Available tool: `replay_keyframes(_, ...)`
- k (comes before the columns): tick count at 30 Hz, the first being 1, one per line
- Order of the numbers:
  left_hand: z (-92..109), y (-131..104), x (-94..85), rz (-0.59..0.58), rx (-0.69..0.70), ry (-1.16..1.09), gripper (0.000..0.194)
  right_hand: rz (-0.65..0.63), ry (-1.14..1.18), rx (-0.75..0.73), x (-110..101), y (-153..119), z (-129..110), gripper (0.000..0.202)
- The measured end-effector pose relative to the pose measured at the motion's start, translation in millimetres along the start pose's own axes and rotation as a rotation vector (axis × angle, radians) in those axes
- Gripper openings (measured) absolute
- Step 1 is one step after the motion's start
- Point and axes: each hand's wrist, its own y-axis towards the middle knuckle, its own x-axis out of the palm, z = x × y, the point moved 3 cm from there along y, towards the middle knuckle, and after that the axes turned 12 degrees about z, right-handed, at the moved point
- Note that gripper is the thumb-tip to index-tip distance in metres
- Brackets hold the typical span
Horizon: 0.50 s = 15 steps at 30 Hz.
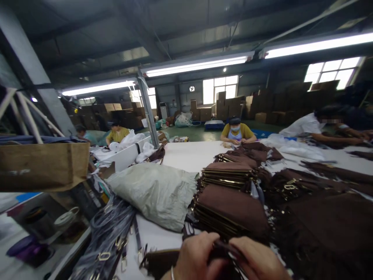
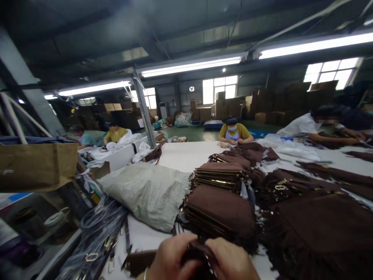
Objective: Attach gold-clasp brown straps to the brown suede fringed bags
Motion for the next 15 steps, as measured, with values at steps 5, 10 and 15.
replay_keyframes(5,16.7,-2.0,-11.0,-0.139,-0.46,-0.24,0.016,0.058,0.144,0.406,-13.8,6.1,0.6,0.027)
replay_keyframes(10,11.2,-9.9,-6.9,-0.177,-0.559,-0.274,0.026,-0.041,0.227,0.518,5.3,-1.7,2.0,0.029)
replay_keyframes(15,10.6,-17.9,-5.9,-0.148,-0.603,-0.345,0.029,-0.184,0.402,0.616,25.8,-18.1,-9.8,0.038)
